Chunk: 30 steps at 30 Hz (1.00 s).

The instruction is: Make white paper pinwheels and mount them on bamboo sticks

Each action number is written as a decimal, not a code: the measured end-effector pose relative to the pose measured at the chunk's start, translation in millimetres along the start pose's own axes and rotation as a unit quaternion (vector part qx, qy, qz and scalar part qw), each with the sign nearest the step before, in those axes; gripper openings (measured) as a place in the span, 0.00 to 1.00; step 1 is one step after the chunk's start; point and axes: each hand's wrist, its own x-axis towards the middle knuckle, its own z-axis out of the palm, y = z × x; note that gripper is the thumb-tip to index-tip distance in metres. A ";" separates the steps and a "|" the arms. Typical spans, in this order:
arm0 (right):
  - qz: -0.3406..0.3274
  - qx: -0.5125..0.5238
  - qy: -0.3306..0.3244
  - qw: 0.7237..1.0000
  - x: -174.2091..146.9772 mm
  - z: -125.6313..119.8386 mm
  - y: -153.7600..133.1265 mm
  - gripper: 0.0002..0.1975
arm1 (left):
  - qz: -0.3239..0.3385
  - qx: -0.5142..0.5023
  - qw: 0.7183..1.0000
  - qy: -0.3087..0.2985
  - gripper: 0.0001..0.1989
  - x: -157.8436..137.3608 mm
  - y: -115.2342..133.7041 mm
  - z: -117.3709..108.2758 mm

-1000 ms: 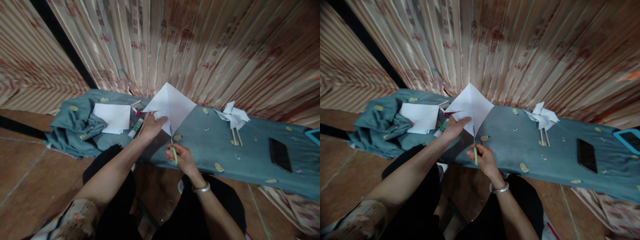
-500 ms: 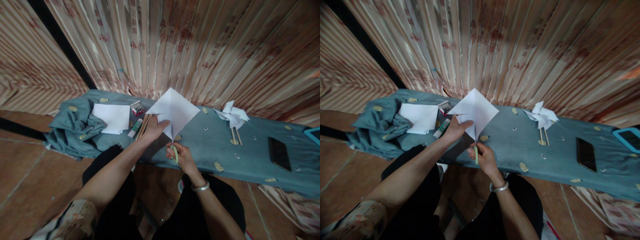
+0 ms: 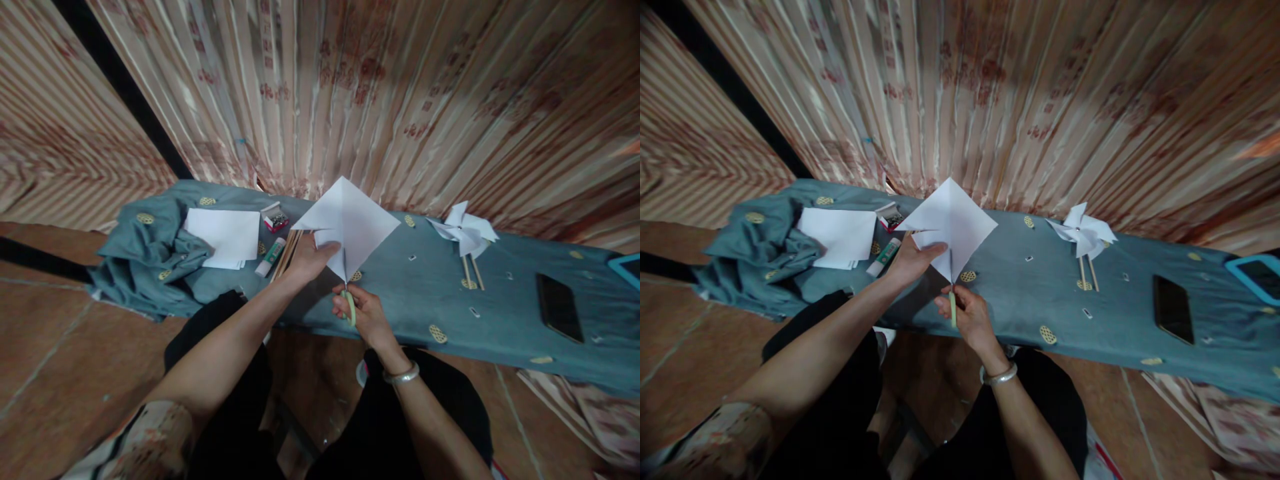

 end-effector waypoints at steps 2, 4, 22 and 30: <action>0.003 0.006 0.003 1.000 0.3 1.0 0.0 0.19 | 0.003 -0.009 1.000 -0.002 0.13 0.5 -1.1 0.1; 0.001 0.008 0.007 1.000 0.6 1.6 0.4 0.18 | 0.004 -0.017 1.000 -0.003 0.13 0.8 -1.2 0.4; -0.004 0.000 0.020 1.000 1.0 -0.5 1.3 0.19 | -0.006 0.008 1.000 0.003 0.14 -2.5 2.3 3.8; -0.018 -0.013 0.026 0.999 2.7 -3.3 5.5 0.19 | -0.016 -0.005 0.999 -0.034 0.12 -6.3 1.0 5.3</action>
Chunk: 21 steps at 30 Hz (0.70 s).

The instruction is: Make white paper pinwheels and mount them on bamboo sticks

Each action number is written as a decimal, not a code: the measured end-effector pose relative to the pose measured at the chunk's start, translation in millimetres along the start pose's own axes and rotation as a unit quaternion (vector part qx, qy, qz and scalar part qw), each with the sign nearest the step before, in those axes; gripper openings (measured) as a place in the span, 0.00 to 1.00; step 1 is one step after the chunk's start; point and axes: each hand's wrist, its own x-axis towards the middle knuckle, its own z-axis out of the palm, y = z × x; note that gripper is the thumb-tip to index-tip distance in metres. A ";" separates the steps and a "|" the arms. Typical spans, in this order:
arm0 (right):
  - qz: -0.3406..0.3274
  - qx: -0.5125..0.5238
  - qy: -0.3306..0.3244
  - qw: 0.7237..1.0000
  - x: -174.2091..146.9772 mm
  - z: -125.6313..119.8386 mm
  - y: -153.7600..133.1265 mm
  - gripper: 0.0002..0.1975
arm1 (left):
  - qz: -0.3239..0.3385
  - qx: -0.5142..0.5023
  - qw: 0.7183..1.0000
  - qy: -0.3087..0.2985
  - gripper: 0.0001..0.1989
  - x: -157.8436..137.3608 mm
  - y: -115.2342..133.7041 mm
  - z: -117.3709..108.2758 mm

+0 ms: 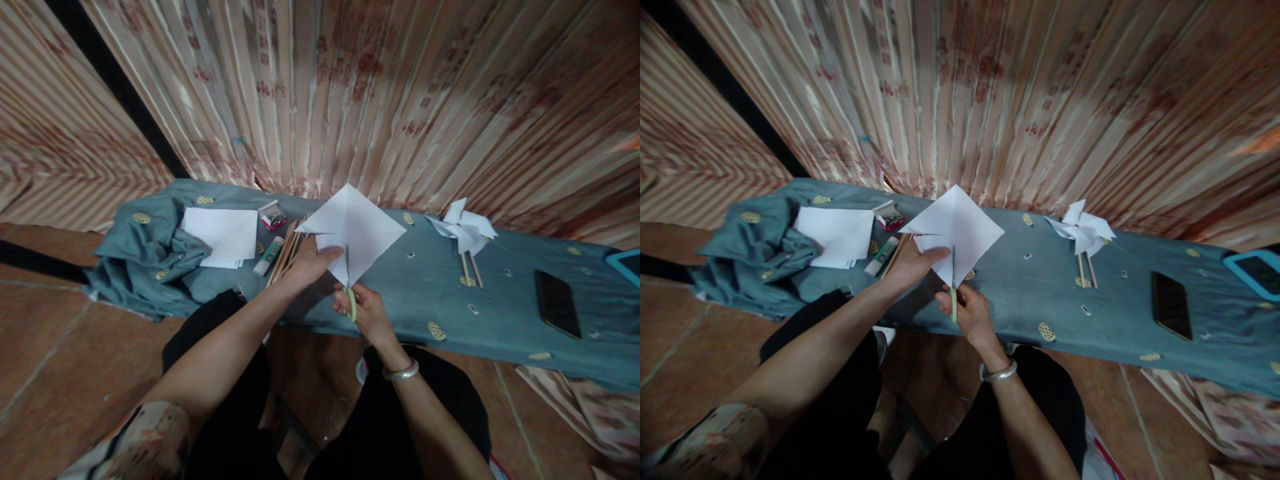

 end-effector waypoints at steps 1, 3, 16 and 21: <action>0.000 -0.002 0.001 1.000 0.2 -0.4 0.5 0.19 | 0.000 0.002 1.000 0.000 0.12 -0.4 -0.2 0.2; -0.001 -0.003 0.002 1.000 0.5 -0.5 0.7 0.19 | -0.001 0.004 1.000 0.005 0.12 -0.6 -0.7 0.2; -0.004 -0.023 -0.002 1.000 1.3 -2.9 0.4 0.20 | 0.002 0.017 1.000 0.000 0.13 -1.2 -10.0 -0.4; 0.000 -0.008 0.006 1.000 1.1 -0.6 -1.5 0.20 | 0.008 0.021 1.000 -0.004 0.12 -1.1 -9.0 -0.5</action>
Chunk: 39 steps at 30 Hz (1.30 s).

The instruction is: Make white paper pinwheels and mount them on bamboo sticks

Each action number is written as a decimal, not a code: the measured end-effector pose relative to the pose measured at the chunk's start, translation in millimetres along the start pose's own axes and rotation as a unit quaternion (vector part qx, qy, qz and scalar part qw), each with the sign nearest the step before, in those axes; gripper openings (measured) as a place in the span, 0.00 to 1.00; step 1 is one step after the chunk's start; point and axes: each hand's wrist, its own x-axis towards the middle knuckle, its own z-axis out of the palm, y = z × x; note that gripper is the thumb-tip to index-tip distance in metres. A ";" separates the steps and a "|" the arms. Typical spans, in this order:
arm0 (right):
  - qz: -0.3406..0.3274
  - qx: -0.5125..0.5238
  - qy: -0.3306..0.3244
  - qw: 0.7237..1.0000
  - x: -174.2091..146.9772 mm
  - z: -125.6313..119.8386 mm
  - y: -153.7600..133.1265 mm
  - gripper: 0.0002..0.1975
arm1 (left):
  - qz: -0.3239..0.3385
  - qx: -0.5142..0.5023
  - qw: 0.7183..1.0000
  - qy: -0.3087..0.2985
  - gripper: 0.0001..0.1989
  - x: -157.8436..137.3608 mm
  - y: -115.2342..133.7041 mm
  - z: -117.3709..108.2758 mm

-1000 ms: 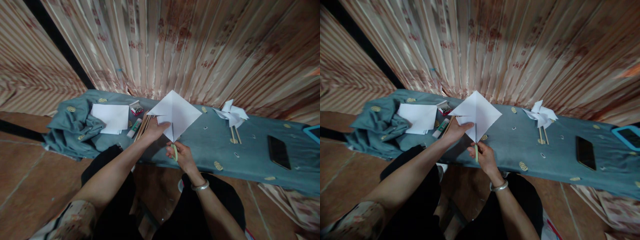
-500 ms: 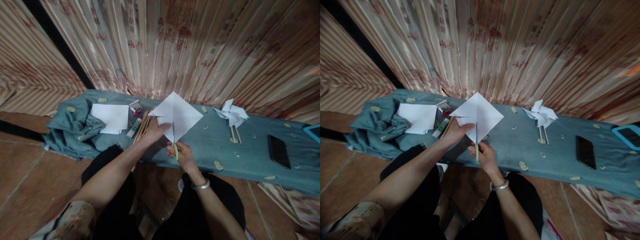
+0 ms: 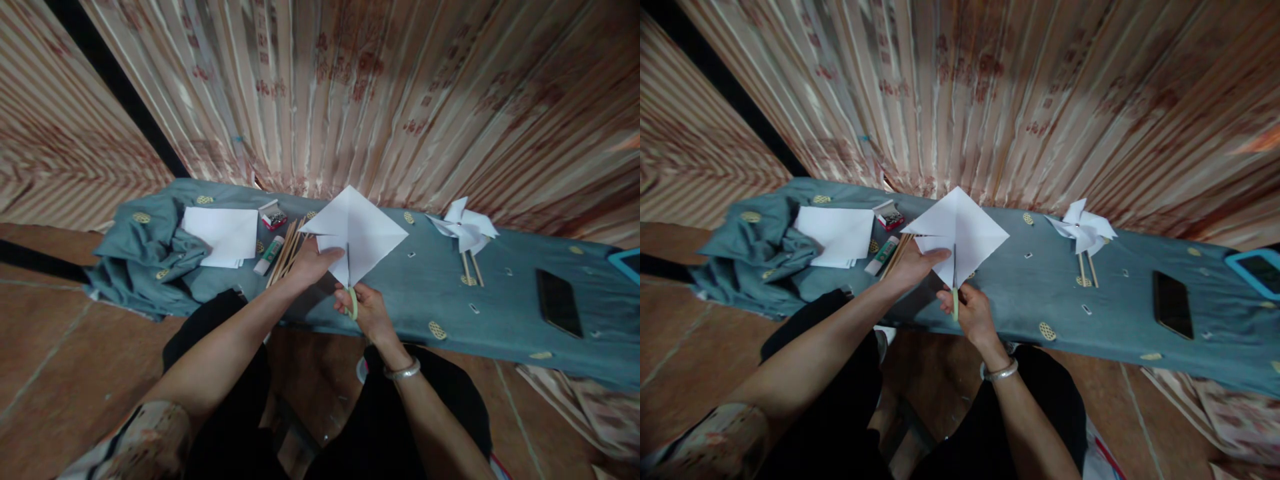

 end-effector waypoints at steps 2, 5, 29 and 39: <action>-0.002 -0.004 -0.001 1.000 -0.4 0.3 -0.8 0.20 | -0.004 0.003 1.000 -0.002 0.12 -0.5 1.8 -0.2; -0.004 -0.010 -0.001 1.000 -1.0 0.1 -1.1 0.20 | -0.015 0.012 1.000 0.000 0.11 -1.4 3.4 -0.3; 0.007 -0.013 -0.019 1.000 0.0 -0.5 -0.9 0.21 | 0.003 -0.021 1.000 0.008 0.12 -0.9 0.4 1.9; 0.065 -0.039 -0.160 0.984 -9.6 -20.3 -5.9 0.21 | 0.002 -0.140 0.986 0.095 0.11 18.9 5.6 -11.8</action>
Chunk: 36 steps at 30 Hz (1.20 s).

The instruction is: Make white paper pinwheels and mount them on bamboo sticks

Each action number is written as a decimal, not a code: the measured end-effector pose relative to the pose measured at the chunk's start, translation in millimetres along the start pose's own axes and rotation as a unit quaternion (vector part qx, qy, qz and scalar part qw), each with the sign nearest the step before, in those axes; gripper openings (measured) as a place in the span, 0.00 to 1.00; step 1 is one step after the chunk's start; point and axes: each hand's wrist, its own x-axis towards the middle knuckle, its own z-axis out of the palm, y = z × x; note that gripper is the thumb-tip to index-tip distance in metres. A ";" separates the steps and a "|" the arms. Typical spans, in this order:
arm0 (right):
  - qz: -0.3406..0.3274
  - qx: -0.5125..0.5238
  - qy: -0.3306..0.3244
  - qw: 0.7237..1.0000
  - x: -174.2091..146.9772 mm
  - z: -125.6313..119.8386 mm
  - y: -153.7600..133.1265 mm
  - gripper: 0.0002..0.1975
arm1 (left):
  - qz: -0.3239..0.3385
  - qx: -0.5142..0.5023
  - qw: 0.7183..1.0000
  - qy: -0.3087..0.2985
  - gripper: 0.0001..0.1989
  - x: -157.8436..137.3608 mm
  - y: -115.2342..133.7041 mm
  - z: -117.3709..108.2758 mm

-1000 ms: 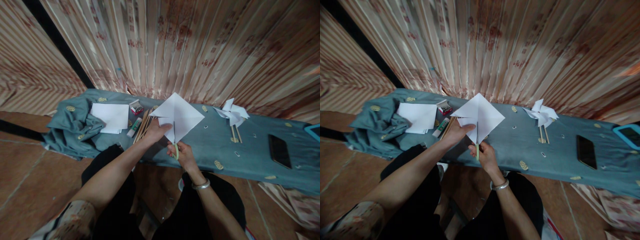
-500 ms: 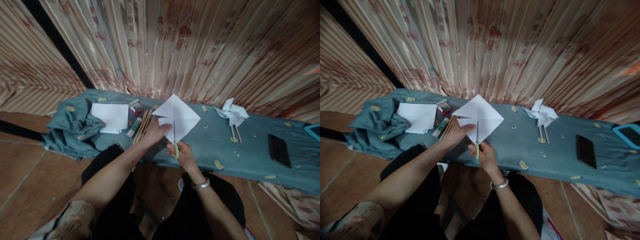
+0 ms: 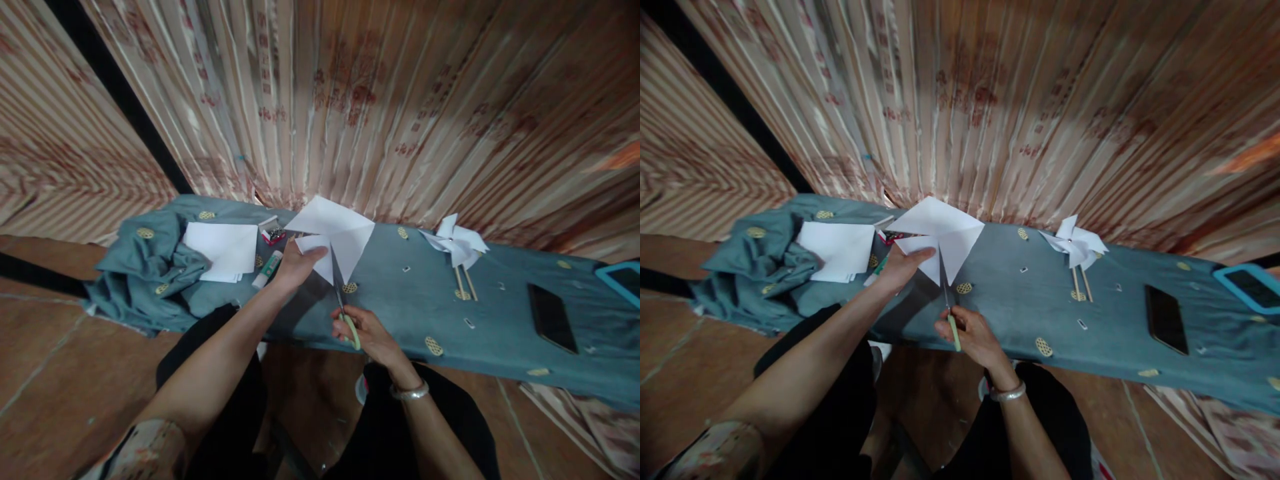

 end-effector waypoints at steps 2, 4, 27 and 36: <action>0.025 -0.002 -0.025 0.999 -3.3 -9.1 0.0 0.21 | -0.002 -0.018 1.000 0.019 0.12 1.6 5.4 -1.1; 0.030 0.005 0.003 1.000 -4.3 -21.6 0.6 0.22 | -0.013 -0.019 1.000 0.016 0.13 1.0 9.4 -2.1; -0.093 0.154 0.317 0.931 11.4 -71.8 -14.2 0.22 | -0.115 0.145 0.947 -0.264 0.14 -19.2 -0.8 -0.1; -0.111 0.384 0.401 0.824 14.3 -68.7 -23.8 0.15 | -0.196 -0.062 0.967 -0.150 0.32 -52.8 0.1 5.0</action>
